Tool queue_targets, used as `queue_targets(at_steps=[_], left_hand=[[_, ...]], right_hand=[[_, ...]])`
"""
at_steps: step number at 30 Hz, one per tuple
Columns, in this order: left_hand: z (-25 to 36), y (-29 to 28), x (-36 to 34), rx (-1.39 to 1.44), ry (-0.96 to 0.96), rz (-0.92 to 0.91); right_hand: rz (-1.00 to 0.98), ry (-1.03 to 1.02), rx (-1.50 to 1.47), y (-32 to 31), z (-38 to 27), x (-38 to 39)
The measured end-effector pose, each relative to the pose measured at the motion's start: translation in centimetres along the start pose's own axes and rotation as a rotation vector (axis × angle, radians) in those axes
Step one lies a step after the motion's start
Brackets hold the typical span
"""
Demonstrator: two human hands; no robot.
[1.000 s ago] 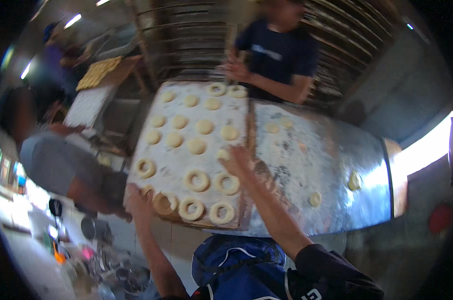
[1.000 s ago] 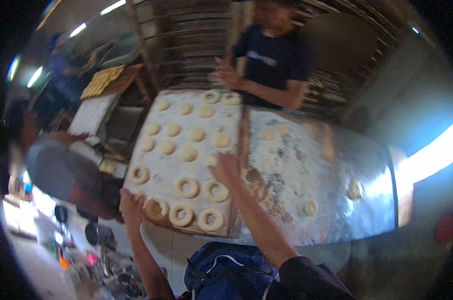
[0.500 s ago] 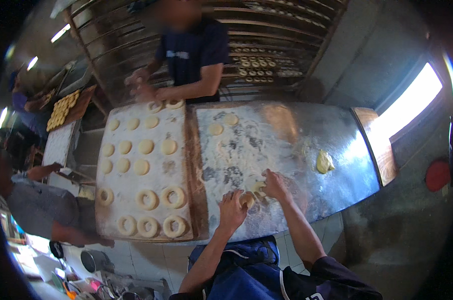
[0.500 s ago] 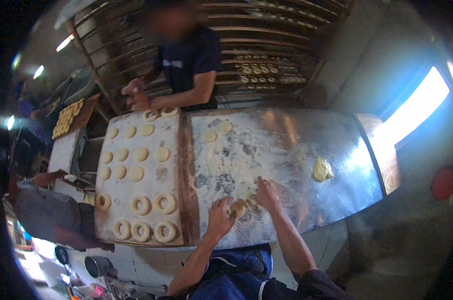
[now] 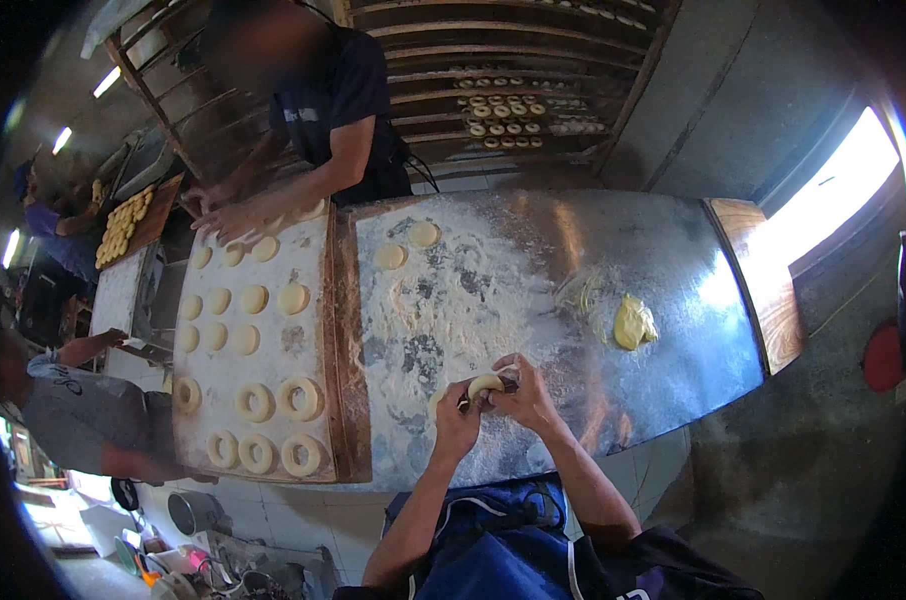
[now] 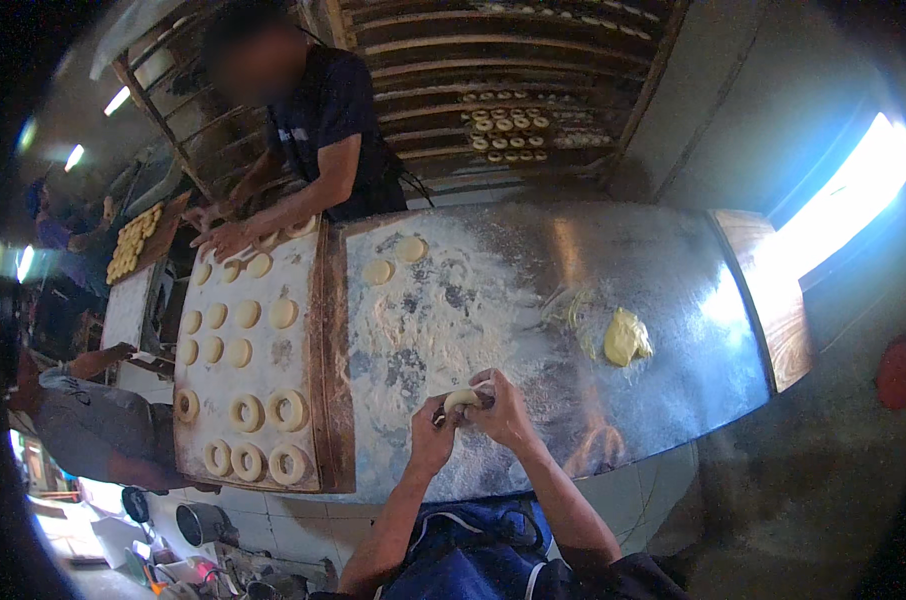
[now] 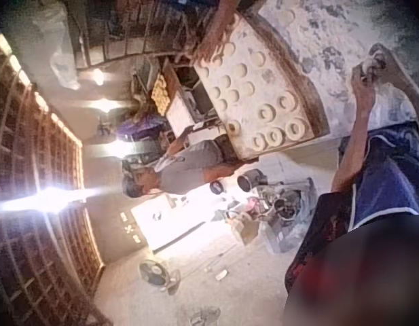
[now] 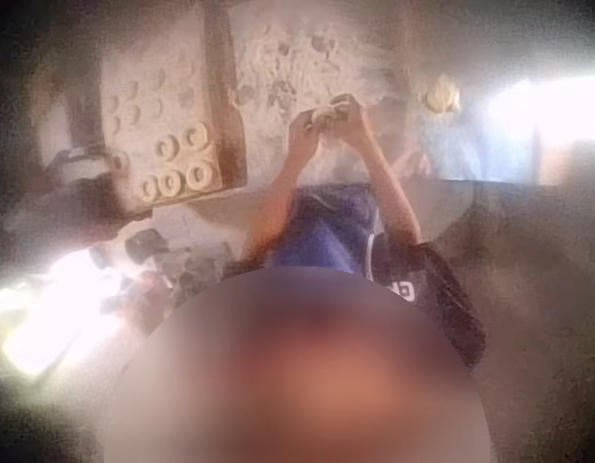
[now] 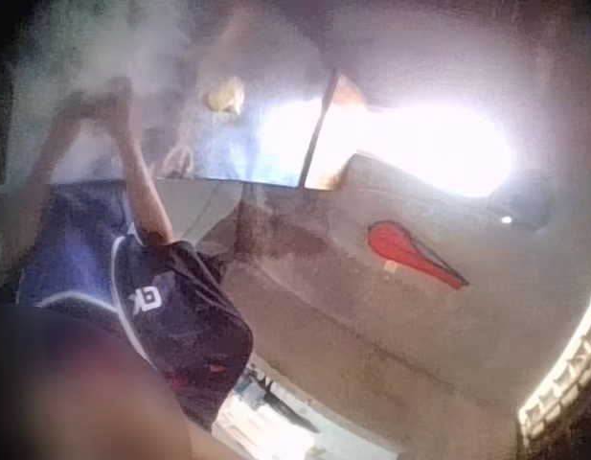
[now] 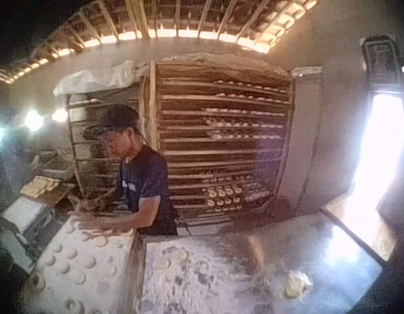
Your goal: The person shapes dough into ring forms by hand and places them on a wooden board. Coworkers assist by arranging and moving trays of shaped dough in the background.
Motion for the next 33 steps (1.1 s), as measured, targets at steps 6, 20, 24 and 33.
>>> queue_targets(at_steps=[6, 20, 24, 33], left_hand=[[-0.1, -0.7, 0.3, 0.248, 0.055, 0.016], [-1.3, -2.7, 0.4, 0.865, 0.116, 0.186], [1.1, -4.0, 0.6, -0.142, 0.241, 0.339], [-1.7, -7.4, 1.4, -0.164, 0.084, 0.314]], right_hand=[[-0.203, -0.072, 0.019, 0.5, -2.4, 0.4], [-0.076, 0.172, -0.989, 4.1, 2.9, -1.8], [-0.19, 0.146, 0.217, 5.1, -1.8, -1.6], [-0.068, 0.074, 0.152, 9.3, -2.5, -2.4]])
Point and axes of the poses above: each hand's wrist, its own x-axis away from the middle knuckle, its own y-axis out of the palm, z = x × y, the point moved 7 cm from there along -x, towards the middle knuckle, and after that the axes turned 14 degrees about -z, right-handed, at the moved point
